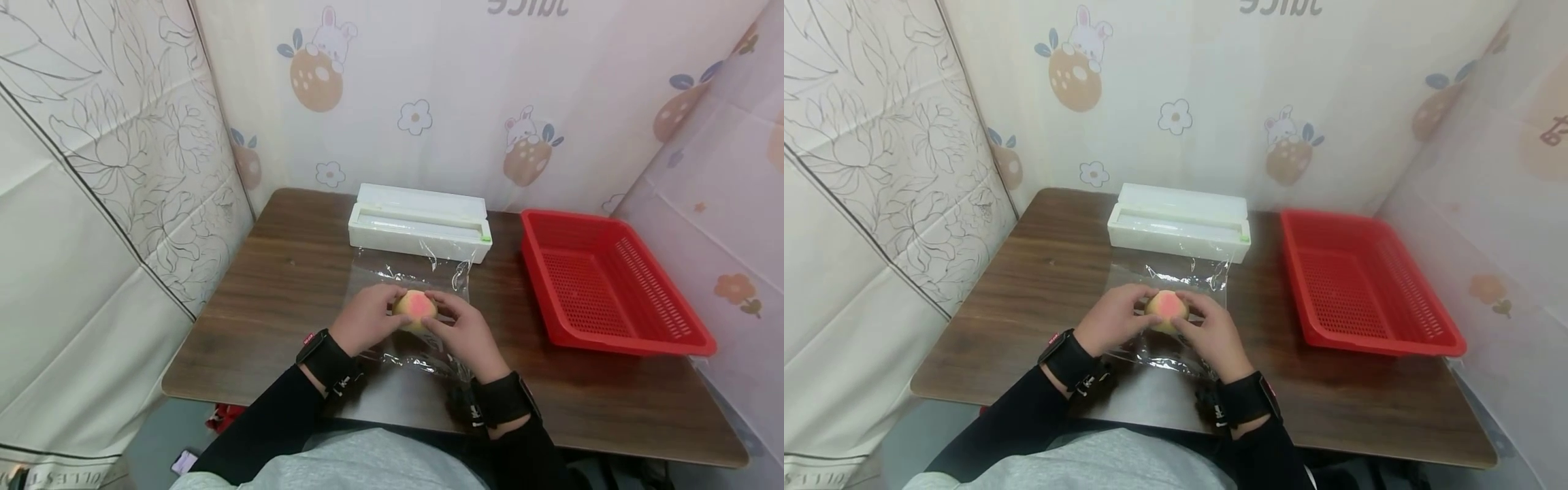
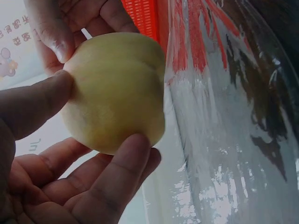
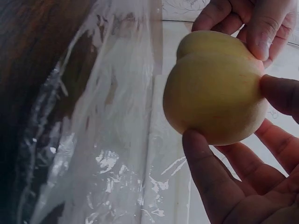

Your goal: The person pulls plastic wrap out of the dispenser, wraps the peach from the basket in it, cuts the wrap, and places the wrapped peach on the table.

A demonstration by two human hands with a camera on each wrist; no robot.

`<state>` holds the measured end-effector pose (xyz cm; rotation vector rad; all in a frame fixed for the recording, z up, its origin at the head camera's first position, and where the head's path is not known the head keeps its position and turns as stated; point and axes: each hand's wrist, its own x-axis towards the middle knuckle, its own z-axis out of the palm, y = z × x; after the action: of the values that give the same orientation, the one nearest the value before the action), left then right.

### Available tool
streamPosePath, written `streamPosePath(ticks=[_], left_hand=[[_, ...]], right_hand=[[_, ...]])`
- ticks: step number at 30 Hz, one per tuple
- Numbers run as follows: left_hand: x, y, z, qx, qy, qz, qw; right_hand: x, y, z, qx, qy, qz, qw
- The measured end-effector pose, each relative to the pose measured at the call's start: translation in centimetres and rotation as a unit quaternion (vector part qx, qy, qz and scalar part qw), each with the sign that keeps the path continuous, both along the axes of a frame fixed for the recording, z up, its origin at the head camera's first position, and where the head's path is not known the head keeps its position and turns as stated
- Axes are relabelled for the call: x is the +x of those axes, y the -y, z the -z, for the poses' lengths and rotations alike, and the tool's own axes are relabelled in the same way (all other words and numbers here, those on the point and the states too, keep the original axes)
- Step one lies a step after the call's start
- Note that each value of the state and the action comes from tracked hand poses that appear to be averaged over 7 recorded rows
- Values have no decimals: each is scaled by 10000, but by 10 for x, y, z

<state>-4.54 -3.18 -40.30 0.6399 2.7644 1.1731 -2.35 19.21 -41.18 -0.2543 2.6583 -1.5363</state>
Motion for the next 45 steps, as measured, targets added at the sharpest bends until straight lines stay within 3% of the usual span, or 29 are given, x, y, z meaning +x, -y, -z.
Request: streamPosePath(ticks=[4, 11, 15, 19, 22, 25, 29, 32, 34, 40, 42, 45], left_hand=[[-2, -1, 3, -246, 79, 42, 9997], [-1, 0, 10, -182, 692, 208, 9972], [-2, 3, 14, -154, 1035, 249, 9942], [-4, 7, 16, -78, 1142, 187, 9932], [-2, 8, 20, -78, 1070, 107, 9942], [9, 10, 25, -254, 809, 172, 9963], [28, 29, 26, -901, -69, 54, 9959], [34, 53, 18, -1567, -707, -318, 9846], [36, 68, 13, -1992, -926, -369, 9749], [36, 88, 13, -2718, -996, 576, 9554], [34, 88, 16, -2865, -1132, 655, 9491], [32, 87, 20, -2994, -1292, 572, 9436]], right_hand=[[-1, 0, 4, 134, 140, -47, 9998], [-2, 3, 15, 253, 572, -142, 9979], [-4, 8, 18, 440, 535, -224, 9973], [-7, 14, 17, 625, 421, -183, 9970], [-7, 15, 18, 673, 380, -201, 9968], [3, 7, 24, 732, 410, -369, 9958], [23, -16, 22, 1208, 139, -270, 9922], [33, -31, 8, 1925, -130, -30, 9812], [37, -37, 0, 2478, -148, -117, 9686], [45, -38, -1, 3848, 53, -1168, 9155], [45, -37, 4, 3984, 39, -1280, 9082], [44, -38, 9, 4032, -89, -1263, 9063]])
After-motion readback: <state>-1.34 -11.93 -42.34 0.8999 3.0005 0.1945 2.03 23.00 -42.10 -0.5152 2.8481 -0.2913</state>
